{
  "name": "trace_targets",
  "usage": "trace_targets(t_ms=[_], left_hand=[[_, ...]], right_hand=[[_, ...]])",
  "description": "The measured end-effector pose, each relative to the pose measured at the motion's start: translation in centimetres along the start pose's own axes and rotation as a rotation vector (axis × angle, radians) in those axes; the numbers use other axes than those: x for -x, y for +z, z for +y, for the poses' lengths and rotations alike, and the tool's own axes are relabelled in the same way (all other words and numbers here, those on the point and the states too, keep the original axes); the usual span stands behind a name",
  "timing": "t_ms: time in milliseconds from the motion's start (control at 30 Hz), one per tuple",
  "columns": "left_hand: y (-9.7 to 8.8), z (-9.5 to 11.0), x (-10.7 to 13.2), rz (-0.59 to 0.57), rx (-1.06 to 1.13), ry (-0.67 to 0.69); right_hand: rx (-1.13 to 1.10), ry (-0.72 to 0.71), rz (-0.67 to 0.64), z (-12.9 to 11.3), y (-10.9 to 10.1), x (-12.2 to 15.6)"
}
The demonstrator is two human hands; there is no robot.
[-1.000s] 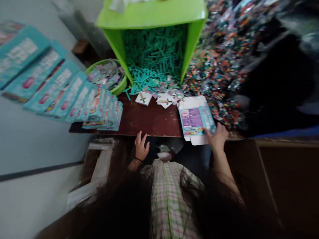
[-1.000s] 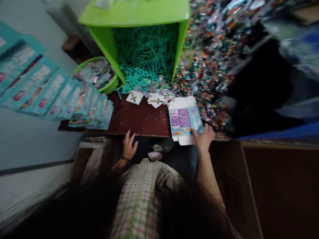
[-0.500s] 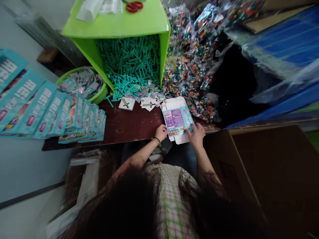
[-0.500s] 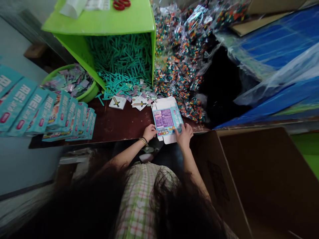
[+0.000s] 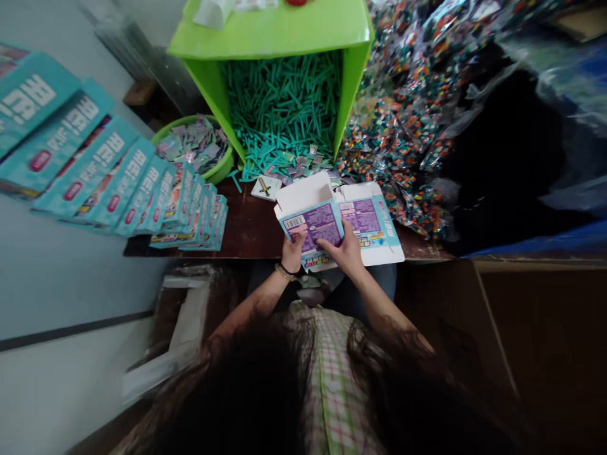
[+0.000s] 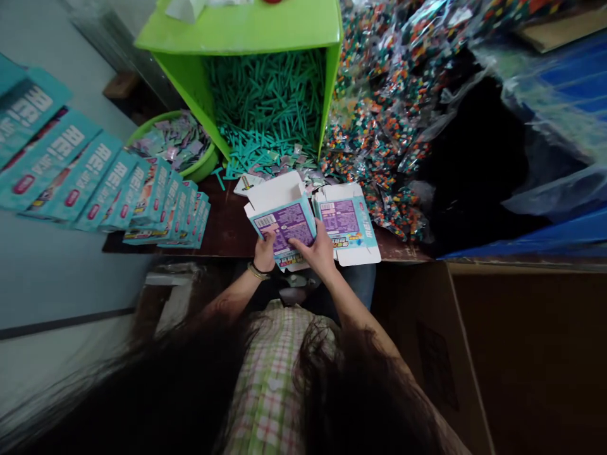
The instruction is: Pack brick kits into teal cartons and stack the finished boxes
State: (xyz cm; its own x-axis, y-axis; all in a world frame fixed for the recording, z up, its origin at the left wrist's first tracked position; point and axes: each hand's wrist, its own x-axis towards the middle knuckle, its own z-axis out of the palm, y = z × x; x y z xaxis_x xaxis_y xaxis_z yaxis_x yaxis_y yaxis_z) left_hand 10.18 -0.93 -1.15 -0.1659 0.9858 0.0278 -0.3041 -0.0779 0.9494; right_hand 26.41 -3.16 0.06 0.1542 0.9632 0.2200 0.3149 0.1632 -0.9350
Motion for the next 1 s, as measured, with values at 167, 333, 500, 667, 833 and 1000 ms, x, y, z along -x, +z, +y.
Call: trace_targets(t_ms=[167, 333, 500, 667, 833, 1000], left_hand=[[-5.1, 4.3, -1.1, 0.045, -0.332, 0.269], [-11.5, 6.2, 1.0, 0.019, -0.631, 0.325], [-13.6, 4.8, 4.6, 0.166, -0.675, 0.255], [-14.7, 4.6, 5.1, 0.373, -0.628, 0.106], [-15.3, 4.9, 3.7, 0.415, -0.248, -0.082], [-16.0, 5.1, 1.7, 0.126, 0.09, -0.398]], right_hand=[[-0.332, 0.095, -0.291, -1.0, 5.2, 1.8], [-0.318, 0.045, -0.191, -0.7, 8.5, 4.2], [-0.222, -0.001, -0.306, -1.2, 9.6, 4.2], [-0.127, -0.051, -0.564, -0.5, 10.3, 3.5], [-0.132, -0.094, -0.776, -0.5, 10.8, 0.6], [0.02, -0.32, -0.709, -1.3, 12.3, -3.4]])
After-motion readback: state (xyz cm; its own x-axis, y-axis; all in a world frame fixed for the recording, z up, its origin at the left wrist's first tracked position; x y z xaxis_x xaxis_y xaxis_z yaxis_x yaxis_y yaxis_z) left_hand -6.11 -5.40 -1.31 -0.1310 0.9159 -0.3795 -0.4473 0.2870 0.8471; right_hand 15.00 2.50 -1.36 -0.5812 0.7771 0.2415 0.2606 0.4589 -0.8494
